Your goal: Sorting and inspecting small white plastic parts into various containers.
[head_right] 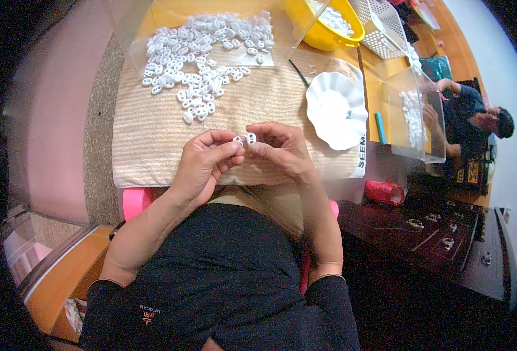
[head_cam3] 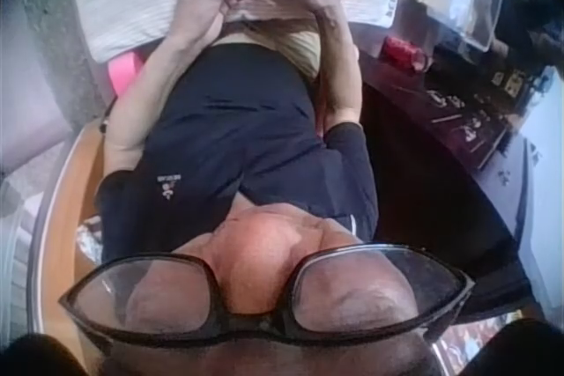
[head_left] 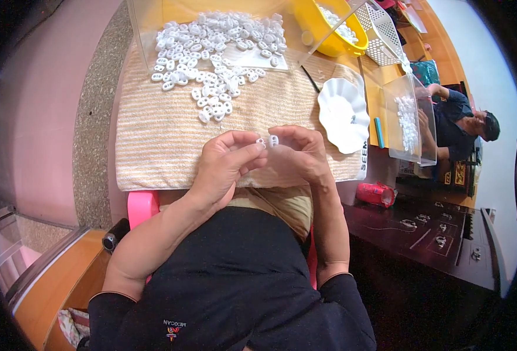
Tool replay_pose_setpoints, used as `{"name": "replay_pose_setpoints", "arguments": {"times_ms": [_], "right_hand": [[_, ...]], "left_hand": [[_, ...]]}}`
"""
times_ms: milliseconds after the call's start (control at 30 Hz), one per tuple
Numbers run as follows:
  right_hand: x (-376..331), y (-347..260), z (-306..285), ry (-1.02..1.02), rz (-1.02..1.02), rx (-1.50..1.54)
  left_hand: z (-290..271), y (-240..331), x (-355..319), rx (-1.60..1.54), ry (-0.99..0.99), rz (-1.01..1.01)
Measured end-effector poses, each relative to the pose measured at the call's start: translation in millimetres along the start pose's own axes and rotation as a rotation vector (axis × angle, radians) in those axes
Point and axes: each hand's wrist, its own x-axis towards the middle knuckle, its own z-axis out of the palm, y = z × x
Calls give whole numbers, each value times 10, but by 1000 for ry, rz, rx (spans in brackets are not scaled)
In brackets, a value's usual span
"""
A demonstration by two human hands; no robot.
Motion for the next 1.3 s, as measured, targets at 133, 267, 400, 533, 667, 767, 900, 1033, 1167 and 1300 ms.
{"name": "replay_pose_setpoints", "arguments": {"times_ms": [133, 267, 400, 533, 667, 767, 900, 1033, 1167, 1300], "right_hand": [[-2, -10, 14, -3, -8, 13], [-10, 1, 7, -14, -19, 19], [-21, 10, 11, 3, -7, 35], [-16, 24, 4, 2, -15, 24], [-17, 26, 15, 11, -6, 24], [-8, 43, 6, -21, -39, 8], [-15, 12, 18, -43, -34, 9], [-12, 8, 21, -60, -74, -53], [-23, -26, 39, -65, -57, -51], [-20, -5, 36, -78, -72, -30]], "left_hand": [[-5, -1, 0, -1, -7, -2], [-4, -5, 0, 3, -13, -8], [4, -1, -8, 11, -9, -14], [12, 10, -15, 33, 4, -19], [5, -3, -10, 47, 10, -14], [-7, -8, 0, 53, 15, -23], [-11, -10, -1, 59, 10, -25], [-24, -25, 10, 59, 0, -30], [-24, -30, 11, 73, 2, -33], [-28, -34, 8, 83, -5, -31]]}}
